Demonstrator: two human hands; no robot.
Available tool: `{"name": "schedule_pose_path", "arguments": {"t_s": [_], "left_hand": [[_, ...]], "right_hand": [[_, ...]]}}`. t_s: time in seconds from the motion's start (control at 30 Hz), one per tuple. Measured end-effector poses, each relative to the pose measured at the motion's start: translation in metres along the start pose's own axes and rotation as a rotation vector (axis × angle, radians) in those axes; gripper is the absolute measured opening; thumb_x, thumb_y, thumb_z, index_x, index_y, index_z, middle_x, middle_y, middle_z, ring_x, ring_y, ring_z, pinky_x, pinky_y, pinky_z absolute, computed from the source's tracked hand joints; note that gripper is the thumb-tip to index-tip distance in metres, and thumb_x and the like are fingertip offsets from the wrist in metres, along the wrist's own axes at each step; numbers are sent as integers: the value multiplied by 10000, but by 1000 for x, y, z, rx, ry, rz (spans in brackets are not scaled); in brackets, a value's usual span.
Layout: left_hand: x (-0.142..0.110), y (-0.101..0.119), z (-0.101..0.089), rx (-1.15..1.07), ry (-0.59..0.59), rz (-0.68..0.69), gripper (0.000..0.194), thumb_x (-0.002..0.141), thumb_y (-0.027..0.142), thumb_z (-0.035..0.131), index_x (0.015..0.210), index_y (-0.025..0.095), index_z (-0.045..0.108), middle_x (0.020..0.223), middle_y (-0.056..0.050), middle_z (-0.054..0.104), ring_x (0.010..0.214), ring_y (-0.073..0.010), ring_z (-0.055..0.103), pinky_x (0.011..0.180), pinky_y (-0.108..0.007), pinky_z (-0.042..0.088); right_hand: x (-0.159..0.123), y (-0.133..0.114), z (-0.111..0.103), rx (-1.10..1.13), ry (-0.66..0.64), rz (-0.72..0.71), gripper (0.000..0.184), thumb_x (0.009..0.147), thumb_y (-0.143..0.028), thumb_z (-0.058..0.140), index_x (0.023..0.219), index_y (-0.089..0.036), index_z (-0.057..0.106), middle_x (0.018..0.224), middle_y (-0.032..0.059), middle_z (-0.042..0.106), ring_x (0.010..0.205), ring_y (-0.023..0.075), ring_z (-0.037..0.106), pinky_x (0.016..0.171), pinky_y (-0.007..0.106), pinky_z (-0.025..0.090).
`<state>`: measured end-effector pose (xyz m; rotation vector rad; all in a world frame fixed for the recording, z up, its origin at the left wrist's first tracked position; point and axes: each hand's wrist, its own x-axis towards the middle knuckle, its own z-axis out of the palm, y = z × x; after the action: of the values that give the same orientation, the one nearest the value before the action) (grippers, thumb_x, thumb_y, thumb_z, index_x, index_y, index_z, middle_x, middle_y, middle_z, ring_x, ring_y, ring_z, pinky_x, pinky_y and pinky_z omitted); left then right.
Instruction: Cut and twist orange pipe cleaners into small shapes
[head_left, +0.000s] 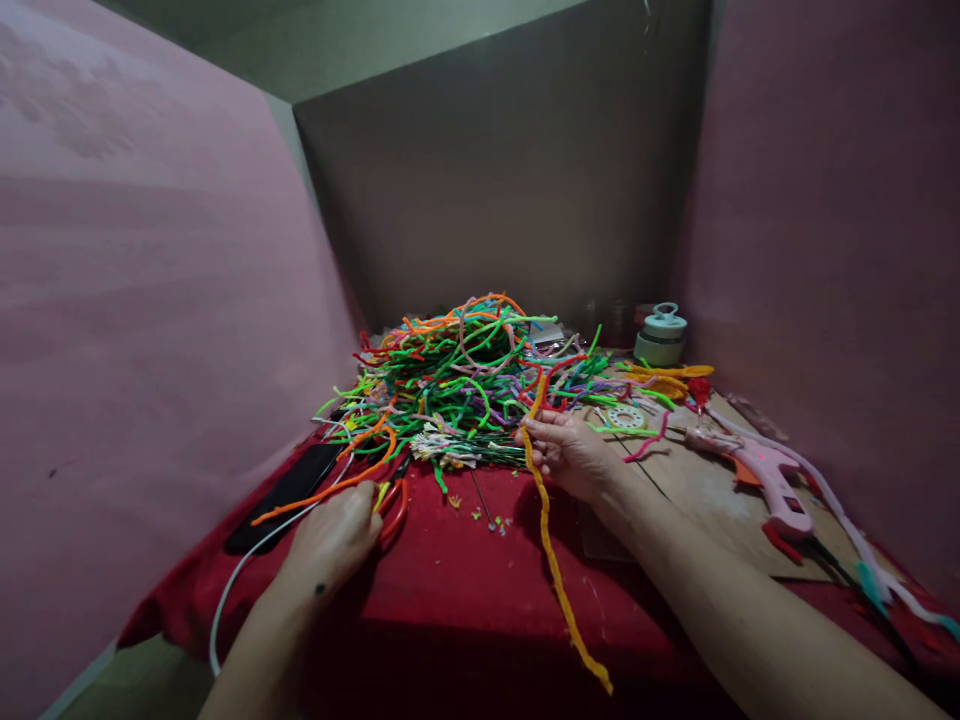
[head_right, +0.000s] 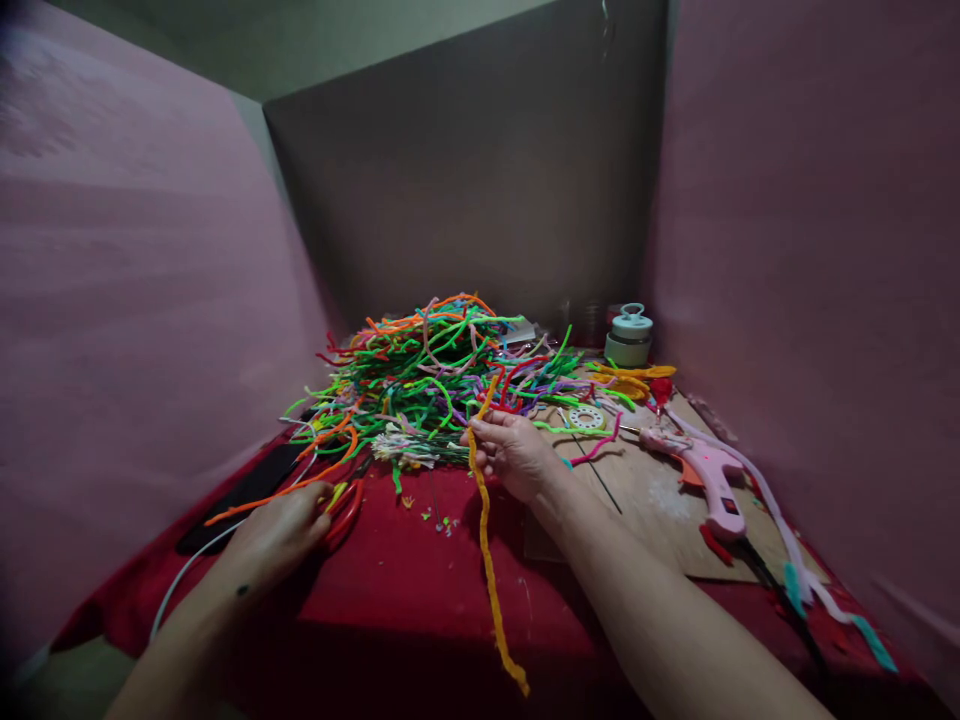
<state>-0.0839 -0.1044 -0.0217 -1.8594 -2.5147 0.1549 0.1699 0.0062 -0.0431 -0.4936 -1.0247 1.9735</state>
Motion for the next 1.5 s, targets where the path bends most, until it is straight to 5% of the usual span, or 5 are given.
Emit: {"name": "schedule_pose_path", "arguments": {"t_s": [0.3, 0.53, 0.7, 0.93, 1.5], "left_hand": [[-49, -32, 30, -519, 81, 1, 435, 735, 379, 430, 1116, 174, 471, 802, -36, 601, 732, -167, 598, 677, -254, 451], [-56, 35, 13, -1181, -59, 157, 623, 675, 389, 598, 1202, 205, 322, 816, 1, 512, 643, -105, 529, 577, -206, 453], [-51, 74, 8, -938, -33, 355, 321, 783, 298, 471, 1084, 213, 398, 687, 34, 495, 578, -97, 500, 579, -203, 435], [-42, 80, 6, -508, 169, 475, 425, 755, 136, 337, 1179, 161, 343, 1077, -135, 559, 971, -220, 569, 818, -342, 444], [-43, 84, 6, -486, 209, 498, 402, 730, 134, 369, 1124, 167, 439, 986, -119, 613, 906, -224, 596, 789, -350, 471]], "right_hand": [[-4, -3, 7, 65, -10, 20, 171, 656, -194, 685, 744, -125, 556, 634, 28, 633, 425, 55, 506, 368, 146, 350], [-4, 0, 5, 151, -89, 40, 175, 659, -165, 691, 776, -129, 566, 656, 8, 609, 470, 58, 520, 406, 161, 406], [-3, 1, 2, 169, -183, 45, 150, 692, -157, 659, 808, -124, 571, 659, 5, 602, 474, 60, 530, 412, 164, 416], [-7, -1, 5, 170, -223, 51, 162, 682, -136, 651, 824, -127, 573, 654, 3, 591, 490, 70, 532, 433, 180, 432], [-10, 0, 10, 184, -238, 40, 165, 640, -100, 622, 788, -142, 565, 655, -7, 588, 508, 84, 528, 459, 208, 435]]}}
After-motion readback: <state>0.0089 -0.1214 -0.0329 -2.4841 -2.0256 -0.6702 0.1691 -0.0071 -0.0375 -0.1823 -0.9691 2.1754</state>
